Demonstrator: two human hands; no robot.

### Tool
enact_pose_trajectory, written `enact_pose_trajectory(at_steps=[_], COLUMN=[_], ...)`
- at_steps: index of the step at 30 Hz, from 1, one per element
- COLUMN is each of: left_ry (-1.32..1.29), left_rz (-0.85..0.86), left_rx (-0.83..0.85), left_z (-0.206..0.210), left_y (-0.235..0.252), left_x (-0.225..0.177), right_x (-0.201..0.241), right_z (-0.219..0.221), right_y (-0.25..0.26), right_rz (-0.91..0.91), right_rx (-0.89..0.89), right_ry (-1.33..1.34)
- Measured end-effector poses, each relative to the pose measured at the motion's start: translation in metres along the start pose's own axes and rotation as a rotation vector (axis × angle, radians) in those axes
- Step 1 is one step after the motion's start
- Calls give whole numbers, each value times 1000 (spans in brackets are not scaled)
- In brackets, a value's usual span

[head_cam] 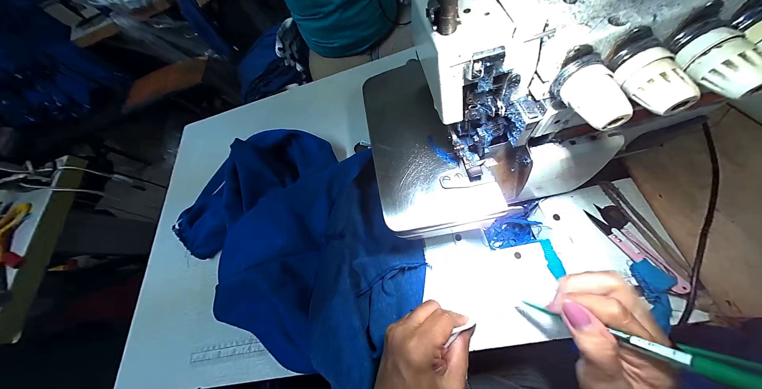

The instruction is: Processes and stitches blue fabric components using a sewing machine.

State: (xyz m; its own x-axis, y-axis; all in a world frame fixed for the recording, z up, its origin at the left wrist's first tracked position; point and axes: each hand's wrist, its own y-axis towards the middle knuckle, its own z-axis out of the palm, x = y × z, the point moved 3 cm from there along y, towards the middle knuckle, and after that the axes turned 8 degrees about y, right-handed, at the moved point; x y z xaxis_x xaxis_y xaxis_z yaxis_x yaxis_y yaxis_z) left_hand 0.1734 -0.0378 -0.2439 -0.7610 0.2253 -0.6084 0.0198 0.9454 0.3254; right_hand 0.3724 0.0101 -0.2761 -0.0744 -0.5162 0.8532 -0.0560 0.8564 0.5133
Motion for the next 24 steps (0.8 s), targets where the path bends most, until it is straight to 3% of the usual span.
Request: enact_pose_trajectory(at_steps=[3,7,11,14,16,20,24], left_ry=[-302,-460,-456,-407,-462,-878,-1199], left_rz=[-95,-146,-70,-36,-46,-144,-73], left_rx=[-26,7,9,13,146,630,794], left_z=[-10,-8,-4,-7,-11,-27,-29], left_y=[0,1,-2,0,1,9,24], left_x=[1,-3,-3,-6,-5,7,5], right_x=[18,23,26,27,29,44,64], right_z=[-3,13,18,18,18,16,17], right_y=[7,-2,-5,-4,-1,12,27], right_rz=[147,302,261,106,-39,-263,-438], right_rx=[174,354,316,349,363,461,540], right_ry=[86,257,244,130,30,2,38])
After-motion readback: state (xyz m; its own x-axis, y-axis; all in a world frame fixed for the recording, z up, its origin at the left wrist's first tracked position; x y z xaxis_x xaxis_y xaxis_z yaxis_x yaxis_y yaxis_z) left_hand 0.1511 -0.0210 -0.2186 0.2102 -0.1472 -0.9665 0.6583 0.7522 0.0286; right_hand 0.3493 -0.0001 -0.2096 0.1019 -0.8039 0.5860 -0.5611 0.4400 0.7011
